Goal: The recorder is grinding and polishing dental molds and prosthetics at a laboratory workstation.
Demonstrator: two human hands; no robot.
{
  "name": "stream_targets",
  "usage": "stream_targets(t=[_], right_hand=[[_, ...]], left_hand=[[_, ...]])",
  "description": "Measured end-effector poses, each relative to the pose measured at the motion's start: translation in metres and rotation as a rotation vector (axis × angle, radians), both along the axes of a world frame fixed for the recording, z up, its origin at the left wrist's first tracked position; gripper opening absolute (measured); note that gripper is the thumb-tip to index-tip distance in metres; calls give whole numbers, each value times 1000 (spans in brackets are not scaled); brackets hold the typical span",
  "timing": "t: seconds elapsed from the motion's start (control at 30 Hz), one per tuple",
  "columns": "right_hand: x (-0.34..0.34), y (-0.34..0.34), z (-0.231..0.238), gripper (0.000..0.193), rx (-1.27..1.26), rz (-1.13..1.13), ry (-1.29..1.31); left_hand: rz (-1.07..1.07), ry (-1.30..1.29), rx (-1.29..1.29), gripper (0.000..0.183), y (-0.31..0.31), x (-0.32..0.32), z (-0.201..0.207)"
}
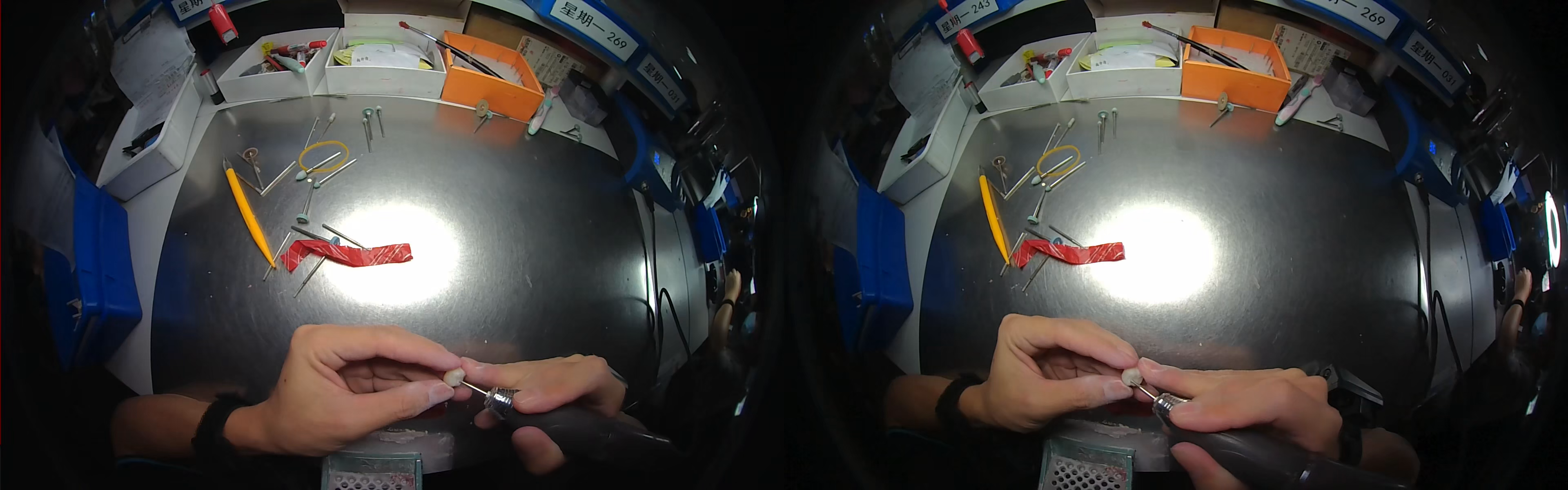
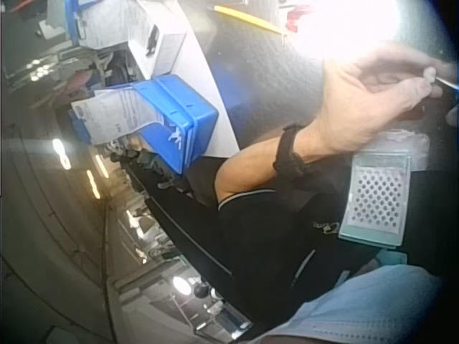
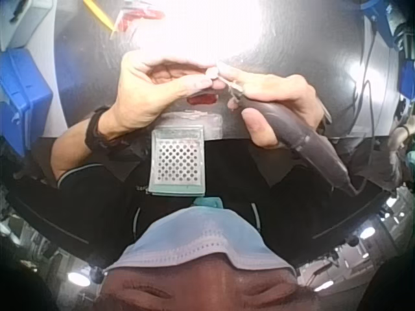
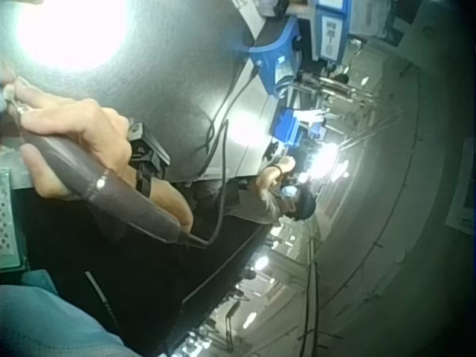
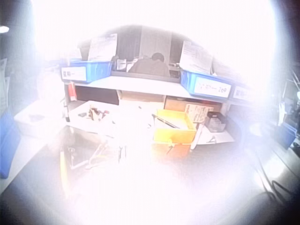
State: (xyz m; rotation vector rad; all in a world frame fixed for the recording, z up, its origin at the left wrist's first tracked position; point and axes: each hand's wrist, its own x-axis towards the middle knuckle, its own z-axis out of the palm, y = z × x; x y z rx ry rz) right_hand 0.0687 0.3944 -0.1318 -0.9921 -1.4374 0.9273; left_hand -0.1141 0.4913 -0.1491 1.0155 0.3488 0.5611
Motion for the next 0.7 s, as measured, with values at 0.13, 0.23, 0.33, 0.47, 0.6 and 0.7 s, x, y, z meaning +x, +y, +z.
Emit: stream_targets(t=[0.13, 0.23, 0.33, 0.47, 0.6, 0.7], right_hand=[[0, 1, -1, 26, 9, 14, -25], [1, 0, -3, 26, 6, 13, -20], [2, 0, -3, 27, -1, 28, -10], [4, 0, -3, 27, -17, 38, -17], [3, 0, -2, 26, -22, 41, -5], [5, 0, 0, 26, -41, 48, -18]], left_hand=[[16, -32, 49, 21, 0, 0, -4], [15, -13, 87, 20, 1, 0, -4], [18, 4, 74, 19, 1, -1, -4], [68, 49, 40, 22, 0, 1, 2], [62, 69, 63, 22, 0, 1, 2], [67, 73, 83, 22, 0, 1, 1]])
